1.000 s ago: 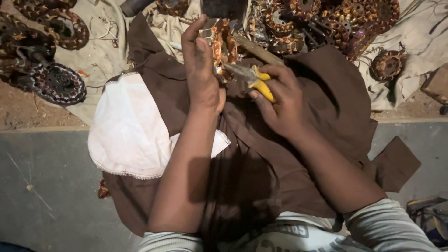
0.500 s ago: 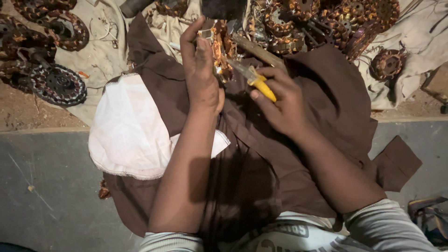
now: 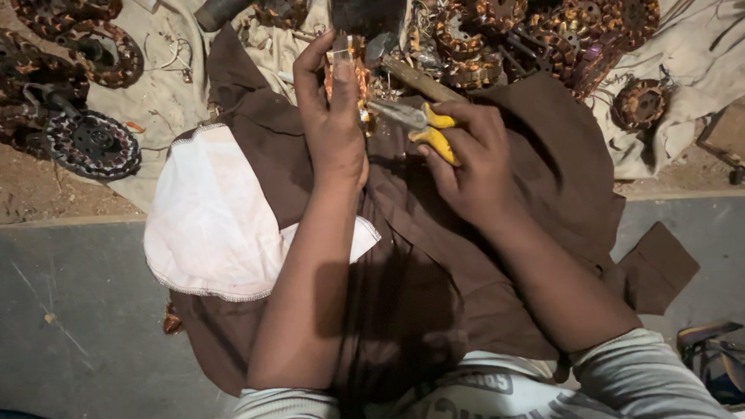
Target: The person sits on the floor and uses yellow-handled pliers to pull and cut copper windings out of electric motor stators, working one stator at a time on their lap. Stripped stators and removed copper pieces are set onto a pile of similar motor parts on a cloth beside them.
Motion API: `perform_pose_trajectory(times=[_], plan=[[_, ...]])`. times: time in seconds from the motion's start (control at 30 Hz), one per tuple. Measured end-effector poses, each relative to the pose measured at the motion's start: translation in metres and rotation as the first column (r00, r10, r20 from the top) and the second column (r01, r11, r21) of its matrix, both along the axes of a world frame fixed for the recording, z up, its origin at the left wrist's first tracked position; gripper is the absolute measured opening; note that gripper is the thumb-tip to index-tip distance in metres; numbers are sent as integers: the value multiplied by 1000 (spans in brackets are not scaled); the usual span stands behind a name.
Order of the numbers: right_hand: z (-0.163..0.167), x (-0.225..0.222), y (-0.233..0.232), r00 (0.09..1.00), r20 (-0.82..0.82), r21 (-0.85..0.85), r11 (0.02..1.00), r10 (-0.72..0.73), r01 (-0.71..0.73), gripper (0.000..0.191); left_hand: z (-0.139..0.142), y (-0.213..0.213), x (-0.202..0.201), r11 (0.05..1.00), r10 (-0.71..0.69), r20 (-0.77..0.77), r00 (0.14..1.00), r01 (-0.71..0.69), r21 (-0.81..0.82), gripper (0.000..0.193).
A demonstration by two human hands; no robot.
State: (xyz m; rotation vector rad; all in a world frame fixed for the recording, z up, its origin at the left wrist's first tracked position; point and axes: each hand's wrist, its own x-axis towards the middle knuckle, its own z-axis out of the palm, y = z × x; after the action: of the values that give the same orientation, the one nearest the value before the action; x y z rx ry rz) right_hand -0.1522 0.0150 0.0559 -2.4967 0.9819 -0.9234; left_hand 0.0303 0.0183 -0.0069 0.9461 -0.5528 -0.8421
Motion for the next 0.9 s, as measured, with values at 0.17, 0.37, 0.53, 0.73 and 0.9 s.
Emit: perform_pose_trajectory(times=[0.17,0.37,0.53,0.73,0.9], plan=[[4,3,2,998,-58,-56,998,-24,21,27,4,0,0,996,44,99,994,-51,67,41],[4,3,5,995,-85,-71,996,-52,46,30,6,-1,0,992,74,111,991,-84,94,45],[3,2,6,991,-103,-62,995,-83,77,30,4,-2,1,987,88,164,983,-108,120,45],[1,2,6,986,-147,-42,996,-83,78,30,-1,-4,0,991,121,36,992,-122,55,46],[1,4,8,992,-113,-15,998,-62,61,30,-2,-6,2,981,168,32,985,-171,96,47]])
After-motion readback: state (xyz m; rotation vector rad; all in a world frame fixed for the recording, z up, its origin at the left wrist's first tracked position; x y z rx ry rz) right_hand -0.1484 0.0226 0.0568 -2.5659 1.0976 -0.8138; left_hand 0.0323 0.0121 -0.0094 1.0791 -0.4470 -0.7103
